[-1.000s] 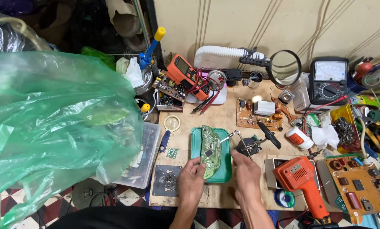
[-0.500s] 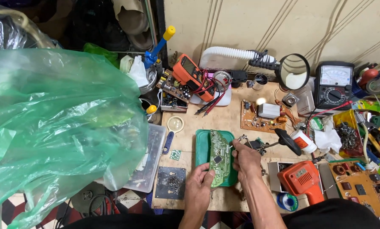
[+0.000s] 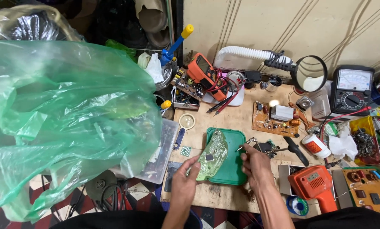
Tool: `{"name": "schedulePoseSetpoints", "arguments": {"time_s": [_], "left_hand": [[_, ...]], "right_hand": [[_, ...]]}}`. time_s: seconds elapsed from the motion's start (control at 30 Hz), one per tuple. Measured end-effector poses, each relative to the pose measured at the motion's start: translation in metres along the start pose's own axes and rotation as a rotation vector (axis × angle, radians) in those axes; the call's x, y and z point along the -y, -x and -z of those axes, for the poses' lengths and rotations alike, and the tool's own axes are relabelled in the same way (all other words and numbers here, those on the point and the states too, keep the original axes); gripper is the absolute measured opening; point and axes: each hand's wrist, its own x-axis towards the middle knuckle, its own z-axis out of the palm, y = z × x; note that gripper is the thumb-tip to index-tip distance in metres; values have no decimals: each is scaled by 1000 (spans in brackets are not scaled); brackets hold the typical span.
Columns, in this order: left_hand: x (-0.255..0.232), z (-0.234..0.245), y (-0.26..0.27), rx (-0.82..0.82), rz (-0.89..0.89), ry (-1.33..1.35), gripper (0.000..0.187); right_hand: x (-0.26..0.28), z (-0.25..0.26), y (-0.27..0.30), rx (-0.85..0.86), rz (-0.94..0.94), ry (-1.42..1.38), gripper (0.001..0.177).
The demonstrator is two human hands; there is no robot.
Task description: Soldering electronic components onto a circuit board.
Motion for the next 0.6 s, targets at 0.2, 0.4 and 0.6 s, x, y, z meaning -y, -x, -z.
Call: {"name": "schedulePoseSetpoints", "arguments": {"time_s": [0.2,0.4,0.6], "left_hand": [[-15,31,3,217,-47,116,39],[-18,26,-1,461,-302,-225,38],[-4,-30,-36,163,-138,210,83]], "right_hand": [[-23,34,63,-60,78,52,37],[-58,88,49,209,106,-103,30],[-112,101,47,94,67,-298,17]]}}
